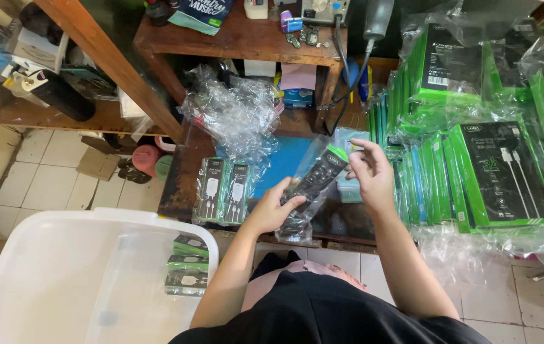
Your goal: The person packages boxed chargers by repeatedly inserting individual boxes into clear plastic sleeves by hand and placing them on the table.
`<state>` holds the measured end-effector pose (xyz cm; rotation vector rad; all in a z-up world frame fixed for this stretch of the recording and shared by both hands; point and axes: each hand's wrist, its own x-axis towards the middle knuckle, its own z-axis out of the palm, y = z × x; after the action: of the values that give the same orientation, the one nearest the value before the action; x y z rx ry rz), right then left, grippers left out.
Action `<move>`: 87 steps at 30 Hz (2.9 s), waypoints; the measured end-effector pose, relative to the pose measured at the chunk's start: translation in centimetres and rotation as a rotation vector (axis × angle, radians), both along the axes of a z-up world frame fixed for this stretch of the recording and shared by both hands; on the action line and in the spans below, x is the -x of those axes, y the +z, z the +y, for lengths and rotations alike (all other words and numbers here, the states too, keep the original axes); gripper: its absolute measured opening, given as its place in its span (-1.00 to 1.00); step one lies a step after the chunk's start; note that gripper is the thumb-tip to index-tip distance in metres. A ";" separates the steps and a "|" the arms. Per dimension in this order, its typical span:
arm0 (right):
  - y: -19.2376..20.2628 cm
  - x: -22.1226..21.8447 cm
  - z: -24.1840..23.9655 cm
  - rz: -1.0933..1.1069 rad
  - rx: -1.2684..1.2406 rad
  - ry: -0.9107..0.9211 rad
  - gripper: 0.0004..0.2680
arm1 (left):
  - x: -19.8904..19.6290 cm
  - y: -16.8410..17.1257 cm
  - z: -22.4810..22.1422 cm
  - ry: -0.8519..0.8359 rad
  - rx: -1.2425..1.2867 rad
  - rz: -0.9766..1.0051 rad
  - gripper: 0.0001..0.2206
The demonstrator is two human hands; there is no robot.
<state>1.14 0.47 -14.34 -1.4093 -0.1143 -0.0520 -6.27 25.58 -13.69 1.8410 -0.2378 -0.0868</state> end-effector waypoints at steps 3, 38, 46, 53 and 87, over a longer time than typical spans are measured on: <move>0.5 -0.1 0.0 -0.115 0.042 0.034 -0.79 | 0.0 0.0 -0.3 -0.022 0.021 0.007 -0.58; -2.6 0.1 2.6 0.044 0.074 0.010 -0.82 | -2.7 -3.1 1.7 -0.223 0.102 0.222 -0.53; -1.4 -3.0 -2.6 -0.147 -0.528 -0.294 -0.75 | -4.3 -6.9 4.7 0.100 0.187 0.324 -0.65; -5.6 0.7 4.1 0.290 0.122 0.408 -0.78 | -7.0 -11.8 3.3 0.249 0.559 0.185 -0.87; -10.8 -14.9 15.2 0.399 -0.048 0.303 -0.72 | -26.5 -9.7 14.5 1.141 -0.159 -0.362 -0.61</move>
<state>16.00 15.64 -25.17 -1.3159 0.0058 0.4726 20.19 40.03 -23.35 1.8894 0.6031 1.0396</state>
